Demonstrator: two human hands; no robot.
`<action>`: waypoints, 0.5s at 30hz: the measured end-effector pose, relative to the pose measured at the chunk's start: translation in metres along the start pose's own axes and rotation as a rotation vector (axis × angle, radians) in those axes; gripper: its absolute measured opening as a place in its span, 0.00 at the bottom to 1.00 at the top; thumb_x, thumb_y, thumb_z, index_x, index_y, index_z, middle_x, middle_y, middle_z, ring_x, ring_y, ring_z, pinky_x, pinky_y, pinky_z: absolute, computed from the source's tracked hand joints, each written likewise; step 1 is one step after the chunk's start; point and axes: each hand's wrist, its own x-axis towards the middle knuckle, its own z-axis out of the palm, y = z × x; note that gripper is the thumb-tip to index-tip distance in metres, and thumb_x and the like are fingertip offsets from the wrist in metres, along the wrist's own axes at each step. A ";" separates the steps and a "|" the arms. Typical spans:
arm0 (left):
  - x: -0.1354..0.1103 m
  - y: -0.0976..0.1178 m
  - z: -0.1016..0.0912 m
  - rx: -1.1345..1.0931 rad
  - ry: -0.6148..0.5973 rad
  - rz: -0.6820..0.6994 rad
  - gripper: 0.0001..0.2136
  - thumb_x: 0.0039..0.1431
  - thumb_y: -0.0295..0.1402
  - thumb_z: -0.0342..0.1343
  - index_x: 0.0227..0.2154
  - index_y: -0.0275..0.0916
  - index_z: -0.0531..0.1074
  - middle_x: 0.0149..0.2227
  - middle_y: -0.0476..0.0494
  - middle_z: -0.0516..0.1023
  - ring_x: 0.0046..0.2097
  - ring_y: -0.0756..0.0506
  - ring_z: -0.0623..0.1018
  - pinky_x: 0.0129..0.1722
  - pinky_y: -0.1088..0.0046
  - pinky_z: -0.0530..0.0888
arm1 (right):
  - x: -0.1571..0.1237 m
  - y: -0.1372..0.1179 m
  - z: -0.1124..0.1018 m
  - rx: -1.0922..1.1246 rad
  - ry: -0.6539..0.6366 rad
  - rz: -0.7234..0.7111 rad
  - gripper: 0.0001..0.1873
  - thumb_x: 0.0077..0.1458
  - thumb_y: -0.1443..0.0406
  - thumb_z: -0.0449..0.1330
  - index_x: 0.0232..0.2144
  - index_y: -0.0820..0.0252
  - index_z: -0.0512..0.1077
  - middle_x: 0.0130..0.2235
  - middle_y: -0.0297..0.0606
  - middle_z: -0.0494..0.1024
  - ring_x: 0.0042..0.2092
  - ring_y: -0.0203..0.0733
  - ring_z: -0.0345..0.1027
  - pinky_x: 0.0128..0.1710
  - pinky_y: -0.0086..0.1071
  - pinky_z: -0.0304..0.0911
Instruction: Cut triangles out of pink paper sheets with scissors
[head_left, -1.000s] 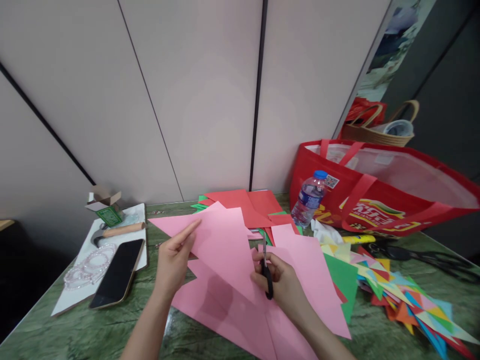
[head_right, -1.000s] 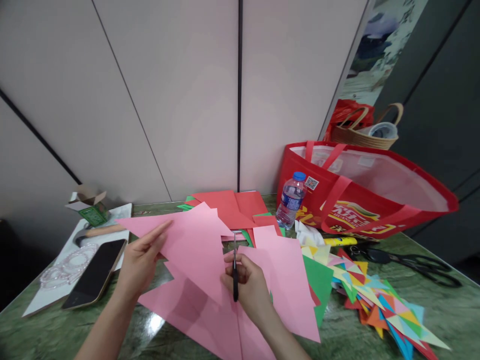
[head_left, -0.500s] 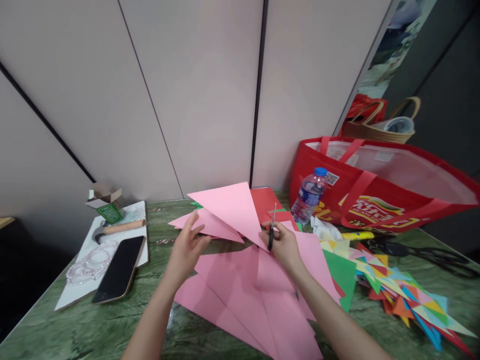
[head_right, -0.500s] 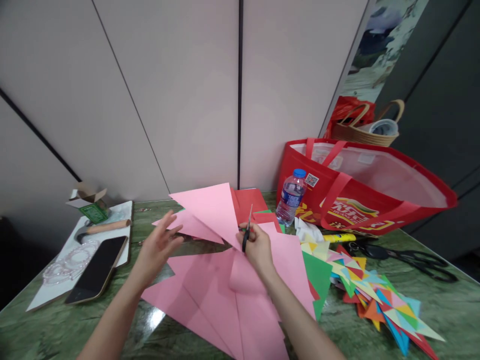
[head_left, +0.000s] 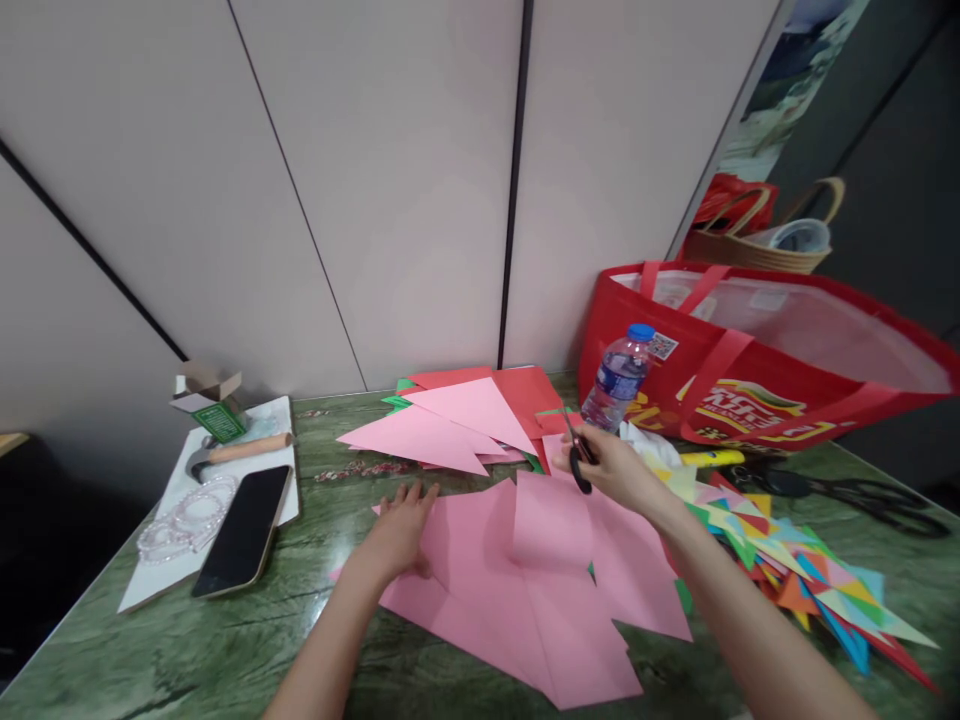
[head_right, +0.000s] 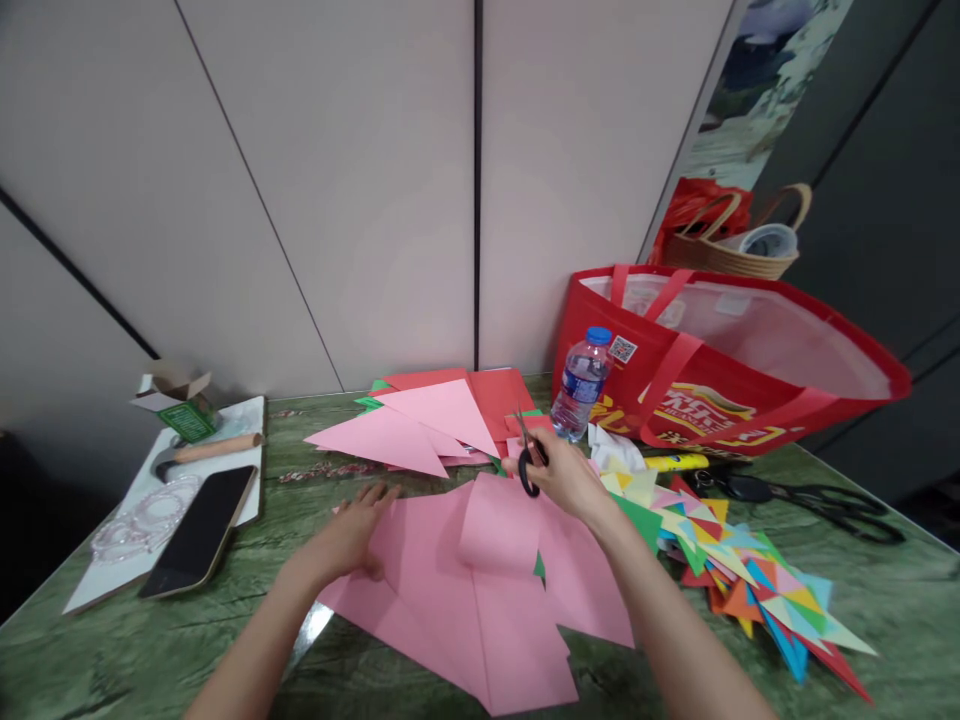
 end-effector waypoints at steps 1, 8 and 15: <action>-0.001 0.000 -0.001 0.001 -0.003 0.000 0.52 0.27 0.21 0.67 0.62 0.36 0.52 0.64 0.26 0.51 0.64 0.29 0.50 0.58 0.49 0.53 | -0.011 0.001 -0.005 0.005 -0.028 0.014 0.15 0.40 0.54 0.64 0.26 0.56 0.69 0.21 0.31 0.72 0.23 0.38 0.64 0.23 0.29 0.58; -0.003 -0.002 0.000 -0.022 0.027 0.012 0.48 0.32 0.22 0.64 0.61 0.41 0.53 0.60 0.30 0.59 0.61 0.31 0.59 0.56 0.54 0.56 | -0.074 0.000 -0.001 0.392 -0.166 0.325 0.20 0.37 0.52 0.66 0.27 0.56 0.64 0.24 0.30 0.70 0.26 0.38 0.64 0.25 0.29 0.59; -0.001 -0.010 0.004 -0.049 0.072 0.029 0.46 0.34 0.23 0.63 0.60 0.42 0.53 0.57 0.33 0.63 0.58 0.33 0.64 0.54 0.60 0.58 | -0.070 -0.028 0.001 0.591 -0.142 0.297 0.21 0.38 0.55 0.69 0.30 0.56 0.64 0.20 0.23 0.60 0.21 0.32 0.56 0.20 0.25 0.52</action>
